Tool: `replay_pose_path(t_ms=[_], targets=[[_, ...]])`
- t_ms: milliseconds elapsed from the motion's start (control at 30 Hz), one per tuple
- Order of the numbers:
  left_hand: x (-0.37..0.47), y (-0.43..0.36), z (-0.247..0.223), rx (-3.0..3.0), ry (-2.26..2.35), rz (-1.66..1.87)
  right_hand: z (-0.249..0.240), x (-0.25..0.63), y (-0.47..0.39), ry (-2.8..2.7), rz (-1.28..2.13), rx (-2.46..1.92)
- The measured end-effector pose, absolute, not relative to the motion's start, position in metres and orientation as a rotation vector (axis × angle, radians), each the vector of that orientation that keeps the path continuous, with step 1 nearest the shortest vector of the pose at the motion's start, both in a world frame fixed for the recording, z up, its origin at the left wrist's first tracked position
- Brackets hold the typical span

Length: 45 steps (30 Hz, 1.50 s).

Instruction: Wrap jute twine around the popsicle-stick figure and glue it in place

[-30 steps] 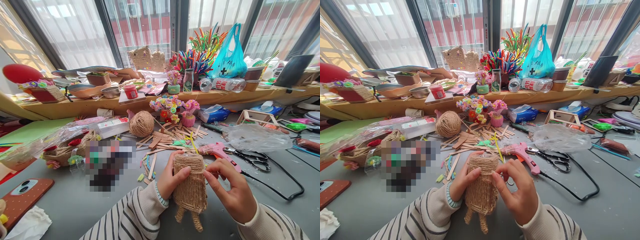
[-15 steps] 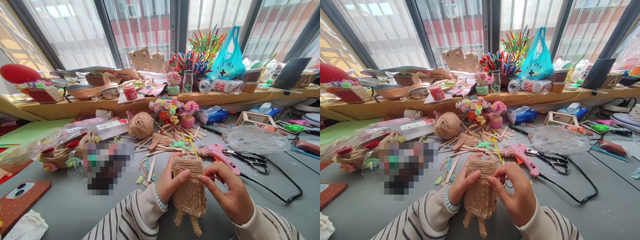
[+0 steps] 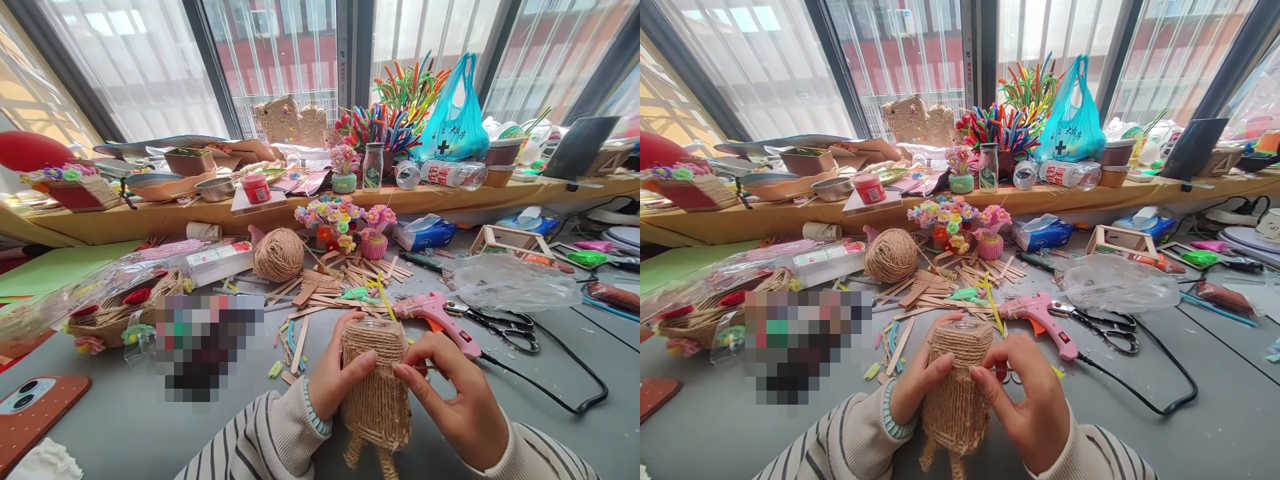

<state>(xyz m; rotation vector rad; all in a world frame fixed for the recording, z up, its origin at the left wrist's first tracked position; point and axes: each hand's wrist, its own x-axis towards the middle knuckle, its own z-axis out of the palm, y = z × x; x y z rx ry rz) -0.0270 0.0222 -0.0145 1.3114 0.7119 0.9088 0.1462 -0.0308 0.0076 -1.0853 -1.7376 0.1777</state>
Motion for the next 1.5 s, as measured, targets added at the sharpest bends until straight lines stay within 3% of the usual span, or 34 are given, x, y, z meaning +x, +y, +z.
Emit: replay_pose_path(t_ms=[867,1500], targets=[[-0.021,0.016,-0.003,0.837,0.599,0.995,0.006,0.155,-0.02,-1.647,0.1,-0.989],[-0.016,0.02,0.003,0.741,0.501,0.868,0.0,0.168,-0.017,-1.668,0.081,-1.033]])
